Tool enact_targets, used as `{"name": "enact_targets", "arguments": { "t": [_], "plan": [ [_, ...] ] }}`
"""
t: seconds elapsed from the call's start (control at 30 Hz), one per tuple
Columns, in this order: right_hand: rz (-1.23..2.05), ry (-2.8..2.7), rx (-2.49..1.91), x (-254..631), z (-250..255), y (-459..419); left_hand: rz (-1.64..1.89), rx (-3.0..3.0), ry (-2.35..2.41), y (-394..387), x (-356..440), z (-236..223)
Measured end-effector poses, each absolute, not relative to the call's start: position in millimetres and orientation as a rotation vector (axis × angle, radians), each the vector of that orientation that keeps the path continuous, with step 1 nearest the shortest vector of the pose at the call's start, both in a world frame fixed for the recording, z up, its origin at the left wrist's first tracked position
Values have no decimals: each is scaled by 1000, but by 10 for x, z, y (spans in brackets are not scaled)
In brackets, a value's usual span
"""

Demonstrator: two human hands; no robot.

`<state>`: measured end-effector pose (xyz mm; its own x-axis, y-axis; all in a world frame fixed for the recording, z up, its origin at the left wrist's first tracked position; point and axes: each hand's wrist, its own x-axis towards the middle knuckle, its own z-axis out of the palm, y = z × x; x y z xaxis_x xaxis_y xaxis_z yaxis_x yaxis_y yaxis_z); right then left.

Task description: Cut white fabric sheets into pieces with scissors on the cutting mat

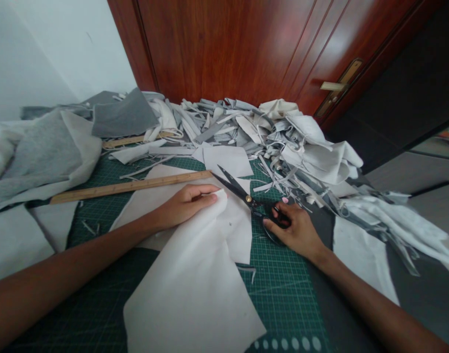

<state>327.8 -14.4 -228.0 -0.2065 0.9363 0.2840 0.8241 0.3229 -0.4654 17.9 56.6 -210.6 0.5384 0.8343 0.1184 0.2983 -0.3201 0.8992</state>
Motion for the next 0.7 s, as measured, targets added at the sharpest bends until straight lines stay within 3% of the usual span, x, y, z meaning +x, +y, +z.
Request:
{"name": "enact_targets", "arguments": {
  "t": [0.2,0.33,0.57,0.7],
  "plan": [
    [192,-2044,-1662,3326,-2269,-90,740,2034,937,617,104,-1973],
    [145,-2082,-1672,3323,-2244,-91,765,2184,981,509,10,-1555],
    [120,-2084,-1693,3381,-2242,-66,1268,1971,1381,181,-403,-789],
    [84,-2098,-1708,3406,-2233,-54,967,1678,1574,473,-1090,-925]
  ]
}}
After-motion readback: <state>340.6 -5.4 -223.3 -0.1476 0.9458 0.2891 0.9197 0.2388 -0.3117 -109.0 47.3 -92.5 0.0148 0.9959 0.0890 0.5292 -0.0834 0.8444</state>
